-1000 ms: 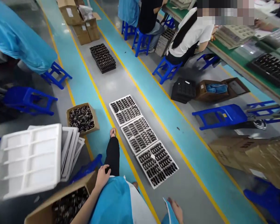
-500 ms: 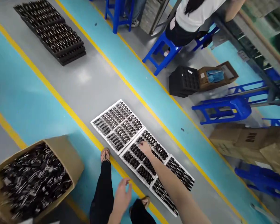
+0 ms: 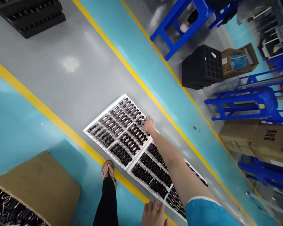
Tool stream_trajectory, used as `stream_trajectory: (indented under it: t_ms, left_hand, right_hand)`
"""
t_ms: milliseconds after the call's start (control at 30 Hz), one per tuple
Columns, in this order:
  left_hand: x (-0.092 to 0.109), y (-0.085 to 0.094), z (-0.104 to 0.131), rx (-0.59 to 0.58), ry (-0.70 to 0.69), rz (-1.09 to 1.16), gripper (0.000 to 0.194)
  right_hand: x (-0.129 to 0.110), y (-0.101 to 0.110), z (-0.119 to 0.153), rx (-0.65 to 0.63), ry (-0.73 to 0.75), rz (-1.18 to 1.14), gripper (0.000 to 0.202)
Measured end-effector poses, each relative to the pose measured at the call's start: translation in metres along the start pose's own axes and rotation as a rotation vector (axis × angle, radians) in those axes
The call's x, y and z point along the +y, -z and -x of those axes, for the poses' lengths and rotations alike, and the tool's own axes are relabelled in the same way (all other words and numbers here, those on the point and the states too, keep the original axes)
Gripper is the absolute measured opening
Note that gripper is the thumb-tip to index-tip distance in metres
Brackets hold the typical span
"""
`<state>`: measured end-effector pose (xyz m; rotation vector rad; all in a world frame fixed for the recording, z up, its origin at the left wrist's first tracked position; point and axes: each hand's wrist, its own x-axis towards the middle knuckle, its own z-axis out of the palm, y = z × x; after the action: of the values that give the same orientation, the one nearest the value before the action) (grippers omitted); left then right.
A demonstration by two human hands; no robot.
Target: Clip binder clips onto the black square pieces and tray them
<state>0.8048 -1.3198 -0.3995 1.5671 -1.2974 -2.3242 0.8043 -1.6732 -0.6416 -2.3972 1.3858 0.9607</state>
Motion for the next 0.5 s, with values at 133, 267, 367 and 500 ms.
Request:
stream_trajectory:
  t_ms: [133,267,367,500]
  left_hand:
    - [0.001,0.014,-0.005,-0.037,0.03,0.013,0.044]
    - [0.004,0.03,0.001,0.156,0.013,0.203,0.042]
    - [-0.003,0.048,0.002,0.292,-0.003,0.431,0.039]
    - [-0.023,0.079,-0.007,0.554,0.014,0.932,0.05]
  right_hand:
    - [0.005,0.008,-0.007,-0.024,0.111,0.056,0.044]
    - [0.016,0.033,0.003,-0.021,0.233,0.048,0.038]
    - [0.026,0.055,0.031,-0.01,0.235,-0.014,0.038]
    - [0.023,0.071,0.109,-0.055,0.202,-0.303,0.045]
